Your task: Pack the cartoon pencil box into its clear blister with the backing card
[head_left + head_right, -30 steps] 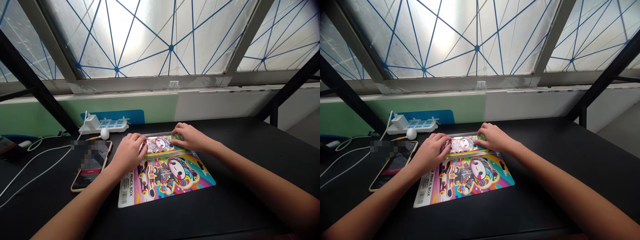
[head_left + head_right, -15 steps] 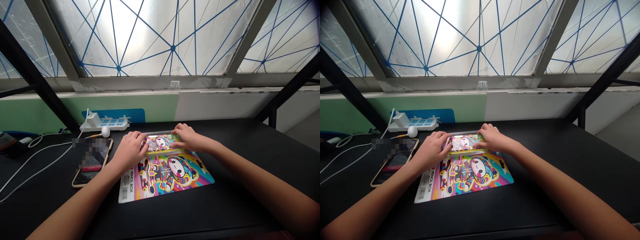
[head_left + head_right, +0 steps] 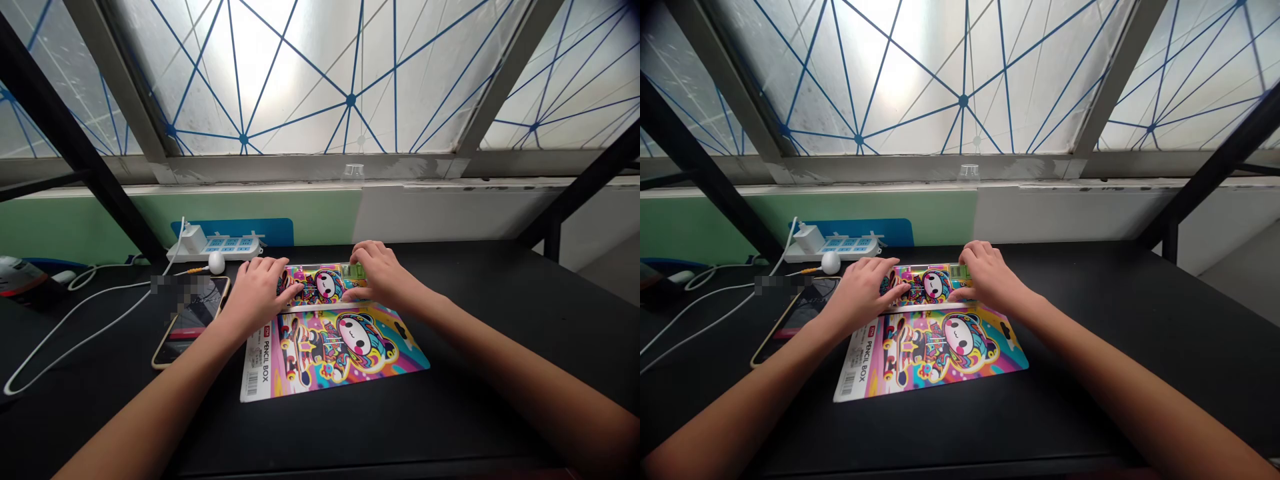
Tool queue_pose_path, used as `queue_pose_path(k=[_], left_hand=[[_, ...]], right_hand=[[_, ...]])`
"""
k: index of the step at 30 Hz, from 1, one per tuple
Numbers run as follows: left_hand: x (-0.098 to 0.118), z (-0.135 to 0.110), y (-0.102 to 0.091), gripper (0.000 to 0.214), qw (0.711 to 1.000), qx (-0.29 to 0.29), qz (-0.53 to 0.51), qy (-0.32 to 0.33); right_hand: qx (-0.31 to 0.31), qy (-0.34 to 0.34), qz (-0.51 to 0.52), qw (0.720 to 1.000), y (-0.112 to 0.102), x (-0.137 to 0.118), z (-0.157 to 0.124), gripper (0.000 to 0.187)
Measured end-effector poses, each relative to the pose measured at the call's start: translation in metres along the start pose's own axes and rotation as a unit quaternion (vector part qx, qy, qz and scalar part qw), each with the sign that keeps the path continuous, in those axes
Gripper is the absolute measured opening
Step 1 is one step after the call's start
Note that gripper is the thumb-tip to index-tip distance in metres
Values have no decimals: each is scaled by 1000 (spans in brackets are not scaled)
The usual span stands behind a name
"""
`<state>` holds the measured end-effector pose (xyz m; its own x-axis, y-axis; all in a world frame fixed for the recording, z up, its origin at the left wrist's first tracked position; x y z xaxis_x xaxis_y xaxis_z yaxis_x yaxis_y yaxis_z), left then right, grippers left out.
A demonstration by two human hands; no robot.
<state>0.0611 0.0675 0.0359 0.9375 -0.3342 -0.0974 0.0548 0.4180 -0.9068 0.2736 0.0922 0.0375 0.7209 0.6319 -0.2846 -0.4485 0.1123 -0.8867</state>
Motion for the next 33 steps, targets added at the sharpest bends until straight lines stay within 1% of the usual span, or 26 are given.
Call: queue_pose_path(k=[2,4,6,8,10,11,13,14,15,17,19,20,22,23,24,26,29,31,33], left_hand=[[-7,3,-4,61,1000,8,-16,6],[-10,5,-9,61,999,10,-39,20],[-8,4,-21,51,997,24,-53,41],[1,-4,-43,37,994,71,-54,70],[14,-22,-72,29,985,136,-44,99],[21,-34,-82,28,982,152,-38,105],[34,-61,-96,29,977,174,-32,115],[40,-74,-97,32,977,172,-36,118],[44,-88,-96,34,977,172,-44,118],[49,-110,-83,36,979,152,-67,115],[41,-124,-64,39,986,123,-90,73],[37,-128,-52,46,989,94,-103,53],[24,-134,-28,67,990,17,-138,3],[19,-136,-19,73,987,-19,-155,-23],[14,-138,-13,75,984,-44,-167,-44],[11,-140,-9,74,979,-66,-181,-65],[13,-139,-10,74,977,-66,-189,-69],[13,-138,-9,75,975,-70,-197,-82],[11,-139,-6,78,971,-77,-206,-97]], right_hand=[[18,-13,13,1000,-5,-7,-5,43],[29,-30,37,998,-11,-14,-10,35],[52,-60,58,995,-22,-23,-16,28],[85,-94,62,990,-39,-34,-27,26],[110,-120,53,985,-54,-46,-44,33],[116,-134,45,983,-59,-54,-55,36],[121,-166,27,978,-64,-70,-80,36],[122,-181,17,976,-63,-77,-92,35],[123,-198,6,973,-61,-84,-104,34],[120,-223,-9,967,-51,-92,-122,30],[111,-236,-15,965,-39,-94,-132,25],[103,-238,-13,966,-32,-92,-135,23],[87,-230,2,969,-22,-86,-136,20],[78,-216,16,973,-18,-82,-135,20],[66,-197,33,978,-15,-76,-134,21],[37,-143,73,986,-8,-63,-132,31],[-22,-74,124,989,3,-48,-132,56],[-47,-39,155,986,6,-41,-132,60],[-62,-11,181,982,5,-35,-129,57]])
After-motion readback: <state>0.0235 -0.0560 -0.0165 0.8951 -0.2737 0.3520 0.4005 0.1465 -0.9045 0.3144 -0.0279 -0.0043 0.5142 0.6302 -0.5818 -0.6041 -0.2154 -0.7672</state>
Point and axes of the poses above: each hand's wrist, its own z-axis towards the middle knuckle, its own y-axis out of the palm, x = y × z, the point moved 9 cm from there along z, towards the middle knuckle, and after that the axes turned 13 degrees about z, right-handed, at the moved point
